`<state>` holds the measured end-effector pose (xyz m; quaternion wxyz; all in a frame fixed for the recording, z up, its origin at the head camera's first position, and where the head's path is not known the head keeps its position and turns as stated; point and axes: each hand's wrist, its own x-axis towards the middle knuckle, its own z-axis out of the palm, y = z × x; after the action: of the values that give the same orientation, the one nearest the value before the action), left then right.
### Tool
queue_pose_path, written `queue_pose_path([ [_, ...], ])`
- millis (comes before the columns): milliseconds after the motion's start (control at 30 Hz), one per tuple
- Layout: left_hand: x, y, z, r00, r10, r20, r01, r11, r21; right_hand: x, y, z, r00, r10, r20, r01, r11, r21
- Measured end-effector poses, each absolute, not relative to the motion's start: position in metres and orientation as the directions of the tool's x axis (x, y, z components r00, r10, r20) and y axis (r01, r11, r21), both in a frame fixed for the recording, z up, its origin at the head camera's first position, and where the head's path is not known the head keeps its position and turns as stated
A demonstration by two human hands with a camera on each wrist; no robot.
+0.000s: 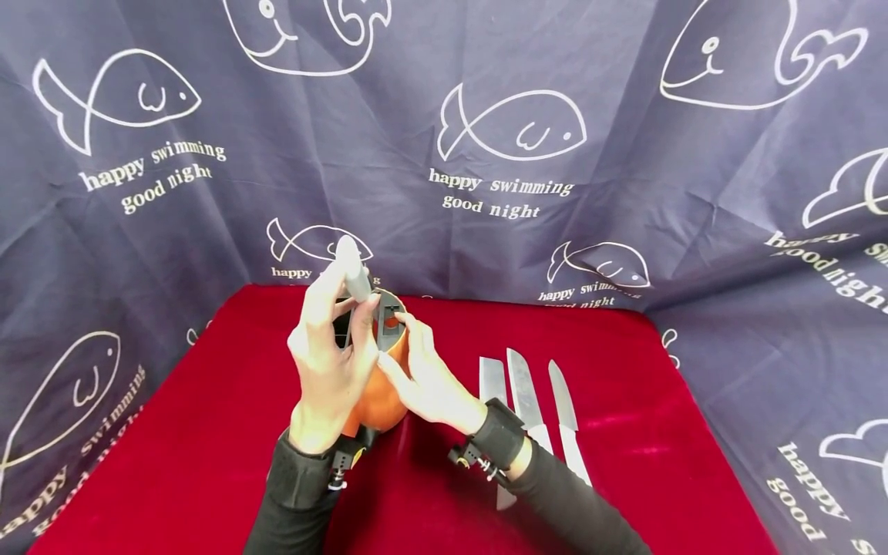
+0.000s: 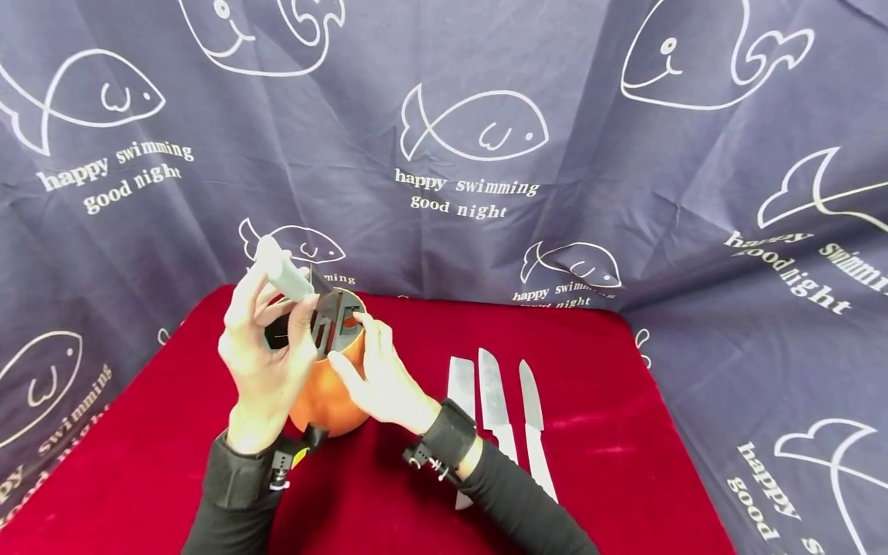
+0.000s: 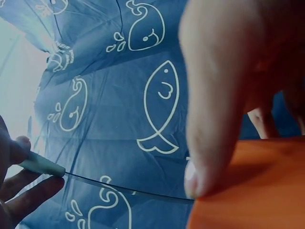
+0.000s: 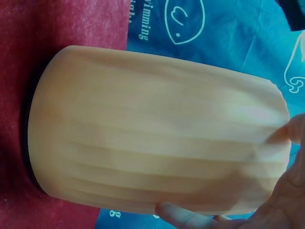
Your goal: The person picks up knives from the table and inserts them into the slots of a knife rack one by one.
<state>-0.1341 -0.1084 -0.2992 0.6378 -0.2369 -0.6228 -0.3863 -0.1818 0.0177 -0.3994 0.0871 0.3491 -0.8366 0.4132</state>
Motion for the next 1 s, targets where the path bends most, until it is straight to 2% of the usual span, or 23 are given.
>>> queue_pose_path([
  [433, -0.147, -0.114, -0.308, -0.172, -0.181, 0.968, 0.755, 0.607, 0.247, -0.181, 0.016, -0.399, -0.778, -0.498, 0.384, -0.606, 0.429, -0.67],
  [733, -0.16, -0.119, -0.316, -0.207, -0.16, 0.965, 0.669, 0.696, 0.259, -0.181, 0.015, -0.4, -0.769, -0.493, 0.407, -0.616, 0.4, -0.679],
  [1000, -0.17, -0.12, -0.326, -0.297, -0.108, 0.949, 0.665, 0.69, 0.286, -0.181, 0.016, -0.399, -0.785, -0.492, 0.377, -0.588, 0.4, -0.703],
])
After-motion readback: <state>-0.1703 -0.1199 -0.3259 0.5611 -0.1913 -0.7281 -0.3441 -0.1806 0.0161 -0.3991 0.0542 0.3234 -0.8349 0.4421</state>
